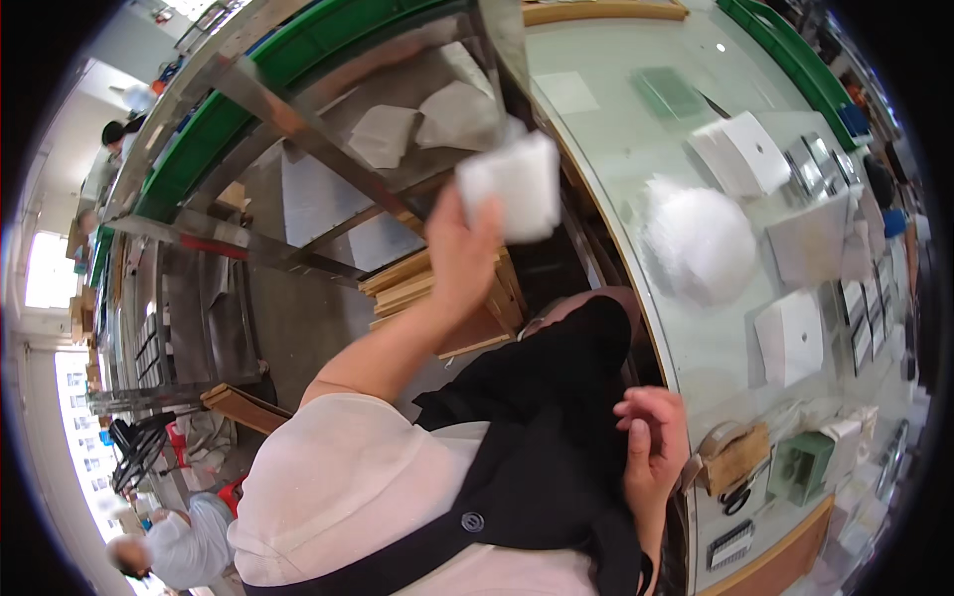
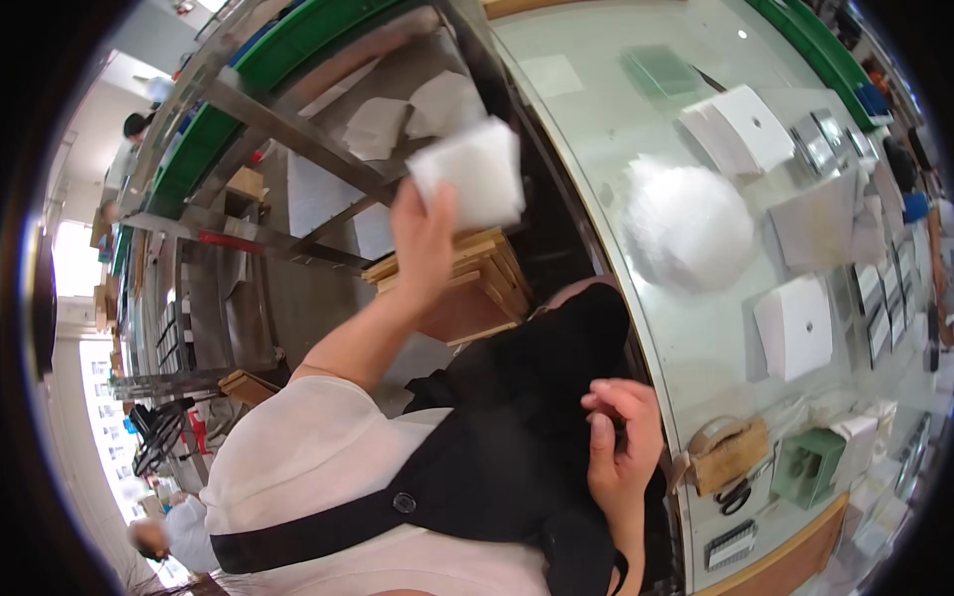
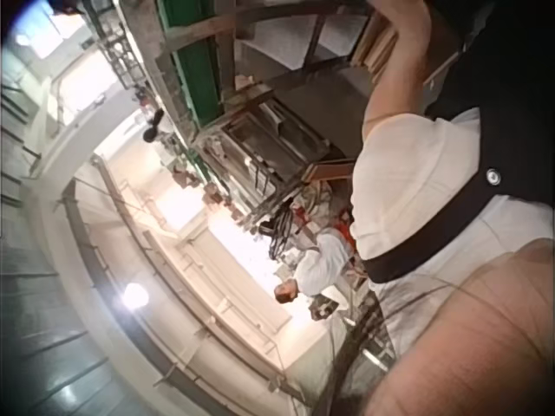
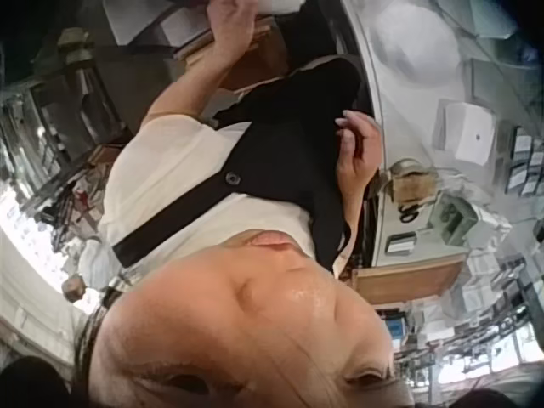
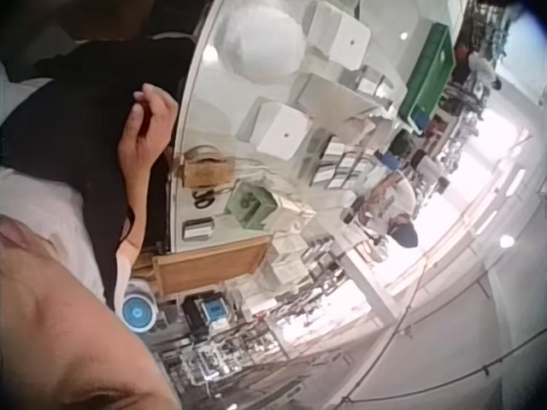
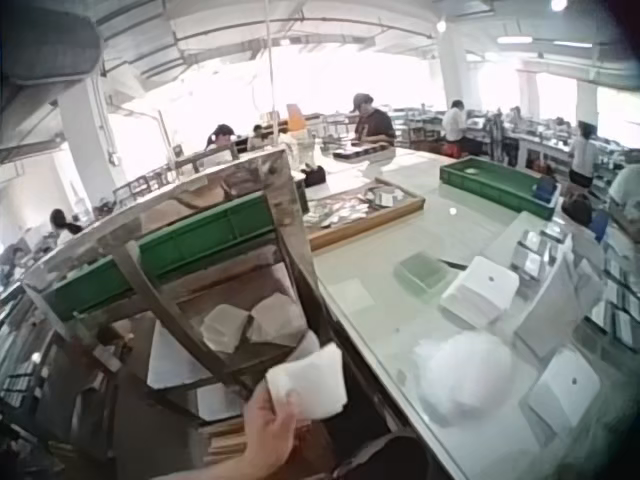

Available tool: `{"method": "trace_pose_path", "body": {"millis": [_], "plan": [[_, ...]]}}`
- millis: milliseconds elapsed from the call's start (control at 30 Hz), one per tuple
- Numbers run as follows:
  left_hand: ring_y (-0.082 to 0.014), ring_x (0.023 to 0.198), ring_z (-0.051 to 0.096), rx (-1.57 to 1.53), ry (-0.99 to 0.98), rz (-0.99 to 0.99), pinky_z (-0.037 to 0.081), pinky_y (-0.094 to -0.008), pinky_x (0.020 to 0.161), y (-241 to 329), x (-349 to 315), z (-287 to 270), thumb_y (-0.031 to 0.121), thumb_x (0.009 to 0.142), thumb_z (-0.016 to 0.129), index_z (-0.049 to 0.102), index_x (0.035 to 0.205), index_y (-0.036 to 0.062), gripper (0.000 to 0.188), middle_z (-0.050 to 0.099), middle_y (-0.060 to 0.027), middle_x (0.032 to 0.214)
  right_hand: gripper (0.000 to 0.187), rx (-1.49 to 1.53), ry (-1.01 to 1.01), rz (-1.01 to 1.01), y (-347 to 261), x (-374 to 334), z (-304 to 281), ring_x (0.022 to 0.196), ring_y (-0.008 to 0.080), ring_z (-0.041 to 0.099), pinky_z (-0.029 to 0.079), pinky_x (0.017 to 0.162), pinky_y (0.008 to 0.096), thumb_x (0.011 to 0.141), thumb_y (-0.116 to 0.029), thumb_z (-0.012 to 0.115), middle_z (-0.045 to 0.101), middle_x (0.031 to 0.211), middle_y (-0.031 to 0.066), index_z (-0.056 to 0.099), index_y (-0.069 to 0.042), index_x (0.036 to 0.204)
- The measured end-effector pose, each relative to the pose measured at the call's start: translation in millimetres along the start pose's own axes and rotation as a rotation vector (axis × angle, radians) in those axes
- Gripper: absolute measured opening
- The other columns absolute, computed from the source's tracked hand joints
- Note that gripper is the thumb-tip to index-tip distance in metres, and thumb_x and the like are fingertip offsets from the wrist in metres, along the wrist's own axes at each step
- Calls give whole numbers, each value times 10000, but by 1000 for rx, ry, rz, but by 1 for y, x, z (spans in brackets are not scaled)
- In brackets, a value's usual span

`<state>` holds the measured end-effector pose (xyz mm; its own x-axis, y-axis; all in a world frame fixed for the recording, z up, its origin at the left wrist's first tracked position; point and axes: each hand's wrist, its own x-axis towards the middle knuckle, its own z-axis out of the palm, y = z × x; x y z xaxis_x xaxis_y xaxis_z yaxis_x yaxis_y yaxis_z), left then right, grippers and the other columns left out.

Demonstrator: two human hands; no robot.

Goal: Assembling small solar panel cells into protective foam components and frames.

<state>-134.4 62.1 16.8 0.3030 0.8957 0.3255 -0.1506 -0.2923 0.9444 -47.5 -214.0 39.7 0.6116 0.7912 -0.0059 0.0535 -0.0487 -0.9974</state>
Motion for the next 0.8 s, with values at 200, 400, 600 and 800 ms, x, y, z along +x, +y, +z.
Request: {"method": "trace_pose_path", "body": {"millis": [200, 400, 600, 800], "plan": [[-107, 1042, 522, -369, -730, -426, 446, -281, 899, 47, -84, 48, 126, 923, 581, 480, 1284, -1, 396, 565, -49, 1145, 370, -657, 198, -493, -38, 30, 6, 893, 263, 575, 517, 700, 304, 780, 18, 698, 518, 1138, 168, 593, 9, 1135], [-196, 1192, 503, -1031, -971, -852, 423, -329, 983, 46, -83, 75, 322, 1015, 419, 384, 1379, -5, 490, 519, -114, 1290, 330, -692, 415, -511, -32, 17, -20, 796, 198, 514, 447, 595, 262, 775, -24, 709, 517, 1076, 142, 578, -9, 1077], [-151, 1139, 521, -1037, -1122, -676, 444, -307, 946, 48, -95, 99, 229, 976, 528, 397, 1348, 19, 446, 527, -95, 1258, 248, -746, 455, -606, -39, 6, -38, 816, 235, 525, 451, 706, 323, 816, -27, 646, 534, 1002, 152, 552, 5, 1043], [-80, 890, 438, -912, -1004, -370, 403, -236, 804, 67, -107, 125, 145, 964, 533, 429, 1064, 74, 161, 433, -9, 1019, 148, -325, 557, -427, -11, 1, -37, 810, 222, 548, 454, 723, 298, 884, -15, 536, 560, 948, 126, 506, 5, 1028]]}}
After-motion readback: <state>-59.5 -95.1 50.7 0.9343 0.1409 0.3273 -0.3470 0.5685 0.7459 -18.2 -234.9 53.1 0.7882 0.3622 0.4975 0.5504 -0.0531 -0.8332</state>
